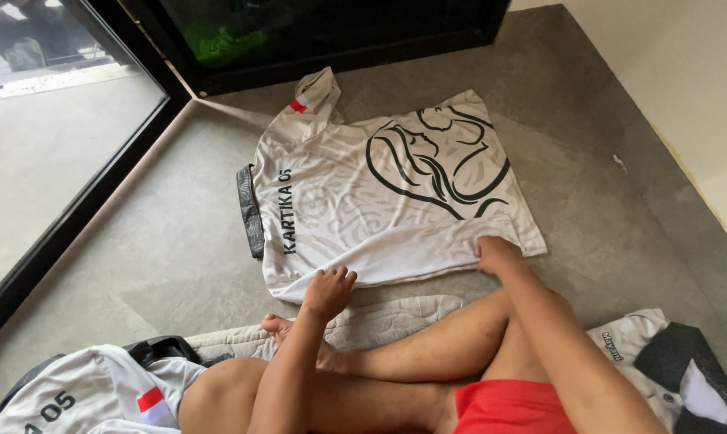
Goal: The person sits on the floor and folds a white t-shirt with a graphic print. They smooth the fabric, fold the sides inward, and then fold the bottom up to create a neat rectangular bundle.
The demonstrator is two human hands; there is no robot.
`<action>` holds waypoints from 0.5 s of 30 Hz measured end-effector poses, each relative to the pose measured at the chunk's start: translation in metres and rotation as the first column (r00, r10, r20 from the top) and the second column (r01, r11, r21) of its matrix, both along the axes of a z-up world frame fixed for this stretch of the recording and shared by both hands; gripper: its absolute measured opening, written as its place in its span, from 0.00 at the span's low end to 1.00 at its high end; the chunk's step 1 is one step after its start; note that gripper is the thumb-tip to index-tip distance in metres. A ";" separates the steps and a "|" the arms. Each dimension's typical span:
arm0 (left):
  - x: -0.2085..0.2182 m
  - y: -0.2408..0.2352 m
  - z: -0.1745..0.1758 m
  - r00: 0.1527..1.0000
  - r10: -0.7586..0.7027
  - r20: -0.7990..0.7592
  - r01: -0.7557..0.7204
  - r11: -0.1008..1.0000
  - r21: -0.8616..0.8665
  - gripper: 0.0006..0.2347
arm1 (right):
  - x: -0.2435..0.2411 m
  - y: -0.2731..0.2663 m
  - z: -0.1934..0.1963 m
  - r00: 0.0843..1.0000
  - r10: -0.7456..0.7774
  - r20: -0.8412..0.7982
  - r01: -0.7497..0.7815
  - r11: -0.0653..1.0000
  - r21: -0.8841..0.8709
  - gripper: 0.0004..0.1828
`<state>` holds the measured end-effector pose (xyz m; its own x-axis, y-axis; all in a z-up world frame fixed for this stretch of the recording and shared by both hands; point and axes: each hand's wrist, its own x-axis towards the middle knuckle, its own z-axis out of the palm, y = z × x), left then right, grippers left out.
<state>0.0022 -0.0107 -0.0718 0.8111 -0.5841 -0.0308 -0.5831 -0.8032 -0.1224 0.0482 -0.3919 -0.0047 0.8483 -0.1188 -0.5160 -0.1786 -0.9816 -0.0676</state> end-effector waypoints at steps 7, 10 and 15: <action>0.005 0.004 -0.010 0.999 0.033 0.012 -0.032 0.999 -0.027 0.10 | -0.008 0.012 0.004 0.968 0.247 -0.053 -0.250 0.967 -0.053 0.24; 0.003 0.011 -0.028 0.995 0.090 -0.032 -0.091 0.996 -0.020 0.09 | -0.020 0.016 0.013 0.963 0.268 -0.026 -0.268 0.963 -0.009 0.16; 0.005 0.011 -0.026 0.978 0.179 -0.110 -0.170 0.982 0.087 0.14 | -0.019 0.011 0.002 0.960 0.260 -0.102 -0.269 0.960 -0.084 0.15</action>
<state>0.0068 0.0001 -0.0977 0.8886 -0.4259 -0.1705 -0.4484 -0.8848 -0.1269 0.0291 -0.3810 -0.0027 0.8073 0.0507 -0.5880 0.0869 -0.9957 0.0334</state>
